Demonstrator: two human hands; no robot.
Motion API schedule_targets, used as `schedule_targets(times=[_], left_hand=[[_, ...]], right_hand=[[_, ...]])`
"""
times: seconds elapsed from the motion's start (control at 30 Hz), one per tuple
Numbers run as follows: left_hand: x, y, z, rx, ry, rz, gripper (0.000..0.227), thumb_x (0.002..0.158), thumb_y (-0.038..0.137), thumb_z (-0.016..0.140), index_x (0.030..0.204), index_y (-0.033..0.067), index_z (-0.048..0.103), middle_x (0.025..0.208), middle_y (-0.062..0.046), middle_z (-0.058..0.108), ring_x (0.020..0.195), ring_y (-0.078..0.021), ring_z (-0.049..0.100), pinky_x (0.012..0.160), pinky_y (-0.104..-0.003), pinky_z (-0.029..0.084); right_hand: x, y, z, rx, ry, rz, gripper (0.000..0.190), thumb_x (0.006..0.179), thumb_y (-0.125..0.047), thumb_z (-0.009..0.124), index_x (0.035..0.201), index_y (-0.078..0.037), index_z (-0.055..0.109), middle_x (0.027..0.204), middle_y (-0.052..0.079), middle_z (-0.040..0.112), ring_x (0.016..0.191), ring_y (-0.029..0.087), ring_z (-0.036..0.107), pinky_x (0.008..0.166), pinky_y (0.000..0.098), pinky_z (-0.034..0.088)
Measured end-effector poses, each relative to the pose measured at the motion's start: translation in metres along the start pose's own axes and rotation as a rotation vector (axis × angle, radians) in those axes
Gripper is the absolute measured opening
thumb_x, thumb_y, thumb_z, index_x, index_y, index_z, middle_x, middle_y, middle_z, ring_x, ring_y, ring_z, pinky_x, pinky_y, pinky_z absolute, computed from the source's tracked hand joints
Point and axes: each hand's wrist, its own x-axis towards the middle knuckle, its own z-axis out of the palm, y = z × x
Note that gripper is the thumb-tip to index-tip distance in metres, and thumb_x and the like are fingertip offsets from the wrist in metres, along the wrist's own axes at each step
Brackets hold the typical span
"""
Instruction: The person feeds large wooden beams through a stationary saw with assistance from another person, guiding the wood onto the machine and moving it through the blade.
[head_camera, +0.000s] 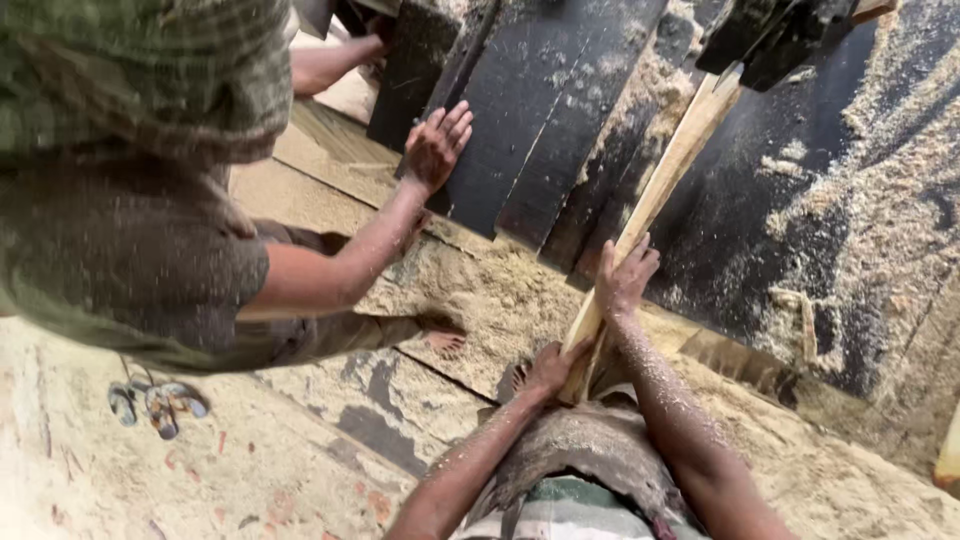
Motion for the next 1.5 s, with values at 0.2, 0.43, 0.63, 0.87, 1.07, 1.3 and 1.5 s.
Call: schedule_targets(times=[0.2, 0.43, 0.63, 0.87, 1.07, 1.3, 1.5], left_hand=[[0.089, 0.039, 0.020, 0.036, 0.130, 0.208, 0.102, 0.081, 0.084, 0.056, 0.117, -0.0098, 0.070, 0.095, -0.024, 0.077, 0.077, -0.0320, 0.076, 0.068, -0.042, 0.061], [0.033, 0.050, 0.023, 0.565, 0.523, 0.512, 0.122, 0.080, 0.082, 0.070, 0.150, -0.0107, 0.036, 0.151, -0.036, 0.040, 0.135, -0.0466, 0.047, 0.109, -0.053, 0.043], [-0.015, 0.014, 0.009, 1.697, 0.621, 0.872, 0.072, 0.094, -0.001, 0.052, 0.161, 0.0050, 0.026, 0.170, -0.013, 0.025, 0.158, -0.0268, 0.025, 0.129, -0.045, 0.017], [0.022, 0.041, 0.006, 1.241, 0.628, 1.203, 0.057, 0.105, -0.009, 0.045, 0.159, -0.0003, 0.033, 0.172, -0.010, 0.030, 0.162, -0.0266, 0.025, 0.135, -0.048, 0.018], [0.065, 0.114, 0.013, 1.185, 0.490, 1.210, 0.064, 0.100, 0.013, 0.059, 0.155, -0.0057, 0.033, 0.167, -0.016, 0.028, 0.156, -0.0316, 0.027, 0.128, -0.047, 0.021], [0.147, 0.223, 0.027, 1.178, 0.600, 1.163, 0.057, 0.102, -0.006, 0.041, 0.159, 0.0000, 0.037, 0.168, -0.013, 0.035, 0.157, -0.0323, 0.032, 0.133, -0.045, 0.025], [0.214, 0.285, 0.048, 1.051, 0.665, 1.079, 0.051, 0.107, 0.021, 0.045, 0.156, 0.0103, 0.040, 0.163, -0.008, 0.038, 0.153, -0.0305, 0.038, 0.128, -0.049, 0.024]], right_hand=[[0.092, 0.016, 0.011, -0.018, 0.177, -0.213, 0.082, 0.109, -0.048, 0.057, 0.156, 0.014, 0.028, 0.136, 0.038, 0.041, 0.124, 0.048, 0.044, 0.107, 0.0583, 0.040], [0.066, 0.051, -0.006, 0.047, 0.050, -0.248, 0.078, 0.108, -0.045, 0.061, 0.154, 0.012, 0.034, 0.136, 0.038, 0.044, 0.122, 0.053, 0.043, 0.105, 0.0623, 0.038], [-0.088, 0.067, 0.000, -0.123, 0.179, -0.514, 0.039, 0.111, -0.015, 0.039, 0.142, 0.003, 0.053, 0.163, 0.031, 0.036, 0.150, 0.046, 0.037, 0.124, 0.0589, 0.032], [-0.076, 0.046, 0.007, -0.219, 0.199, -0.307, 0.047, 0.116, -0.039, 0.034, 0.148, -0.006, 0.044, 0.167, 0.022, 0.041, 0.147, 0.036, 0.043, 0.119, 0.0529, 0.034], [0.015, 0.046, 0.012, 0.162, 0.171, -0.040, 0.061, 0.111, -0.038, 0.031, 0.161, -0.004, 0.037, 0.149, 0.020, 0.052, 0.129, 0.030, 0.050, 0.113, 0.0476, 0.042], [0.177, 0.066, 0.033, 0.081, 0.272, -0.077, 0.059, 0.109, -0.040, 0.035, 0.154, -0.003, 0.046, 0.142, 0.019, 0.059, 0.128, 0.034, 0.055, 0.107, 0.0506, 0.045], [0.269, 0.057, -0.004, 0.230, 0.150, -0.090, 0.061, 0.113, -0.043, 0.030, 0.158, -0.005, 0.041, 0.140, 0.019, 0.059, 0.125, 0.030, 0.056, 0.111, 0.0498, 0.045]])
